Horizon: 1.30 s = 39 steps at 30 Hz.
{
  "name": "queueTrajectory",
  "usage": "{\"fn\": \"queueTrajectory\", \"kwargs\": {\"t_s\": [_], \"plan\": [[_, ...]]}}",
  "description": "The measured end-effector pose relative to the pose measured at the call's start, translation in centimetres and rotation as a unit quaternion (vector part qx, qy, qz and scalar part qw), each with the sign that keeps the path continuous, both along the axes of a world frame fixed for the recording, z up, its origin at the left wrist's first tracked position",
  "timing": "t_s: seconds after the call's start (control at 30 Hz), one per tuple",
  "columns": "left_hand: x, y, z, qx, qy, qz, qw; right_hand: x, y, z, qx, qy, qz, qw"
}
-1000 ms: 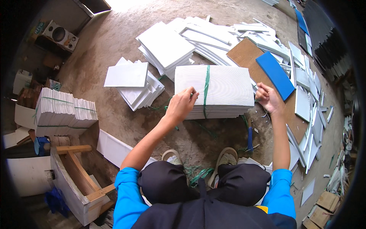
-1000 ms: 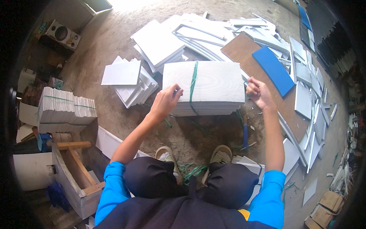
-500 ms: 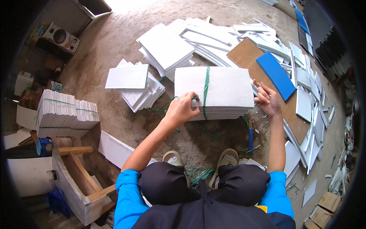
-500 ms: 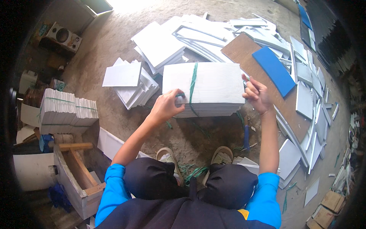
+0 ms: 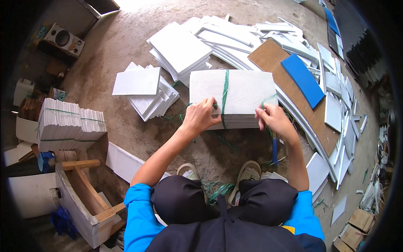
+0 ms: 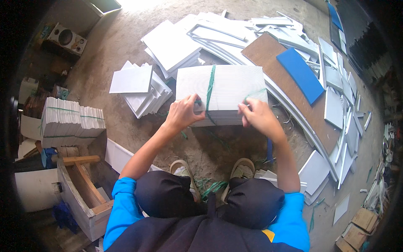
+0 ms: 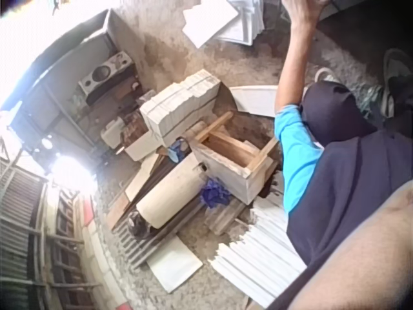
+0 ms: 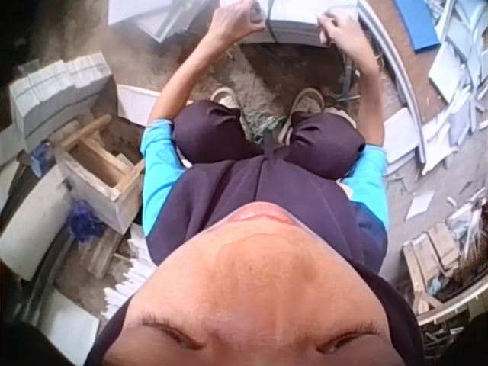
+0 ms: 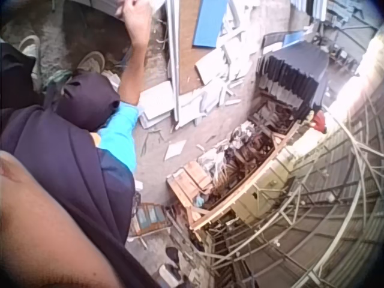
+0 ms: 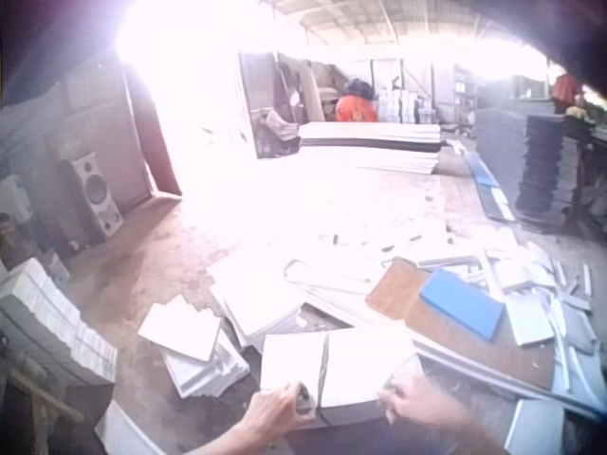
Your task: The person sits on the floor and bundles a stack of white rectangular panels using green plastic strapping. They wrap the strap around the stack, tie a knot, and use a blue tool to tighten the binding before cutting the excess strap.
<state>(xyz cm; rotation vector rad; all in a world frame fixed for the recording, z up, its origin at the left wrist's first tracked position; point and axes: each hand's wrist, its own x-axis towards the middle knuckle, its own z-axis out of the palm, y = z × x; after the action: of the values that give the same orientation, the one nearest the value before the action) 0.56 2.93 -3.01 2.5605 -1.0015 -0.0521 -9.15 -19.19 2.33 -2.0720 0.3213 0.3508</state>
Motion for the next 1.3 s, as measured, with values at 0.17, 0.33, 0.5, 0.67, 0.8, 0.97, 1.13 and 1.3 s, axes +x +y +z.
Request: {"fn": "queueTrajectory", "kwargs": {"t_s": [0.17,0.33,0.5,0.67,0.8,0.97,1.13,1.3], "plan": [[-0.4,-0.9,-0.8,0.015,-0.032,0.03,0.999,1.0,3.6,-1.6,-0.065,-0.14,0.018,0.988],[-0.6,-2.1,-0.5,0.056,-0.01,0.066,0.996,0.6,6.1,-4.1,-0.231,-0.101,0.03,0.967],[-0.3,-2.0,-0.1,0.015,-0.025,0.064,0.998,0.4,7.2,-5.5,-0.411,-0.128,0.04,0.902],[0.4,-1.2,-0.4,-0.123,0.037,0.064,0.99,0.5,6.9,-6.4,-0.403,-0.18,0.042,0.896],[0.9,-0.6,0.5,-0.229,0.12,0.085,0.962,1.0,6.7,-4.6,-0.326,-0.208,0.007,0.922],[0.4,-1.2,1.3,-0.233,0.125,0.083,0.961,2.0,5.8,-3.9,-0.255,-0.236,0.01,0.938],[1.5,-2.4,1.6,-0.078,0.012,-0.029,0.996,1.7,6.1,-3.1,-0.338,-0.203,0.057,0.917],[4.6,-3.3,2.0,0.026,-0.103,-0.163,0.981,1.6,5.5,-2.3,-0.503,-0.202,0.078,0.837]]}}
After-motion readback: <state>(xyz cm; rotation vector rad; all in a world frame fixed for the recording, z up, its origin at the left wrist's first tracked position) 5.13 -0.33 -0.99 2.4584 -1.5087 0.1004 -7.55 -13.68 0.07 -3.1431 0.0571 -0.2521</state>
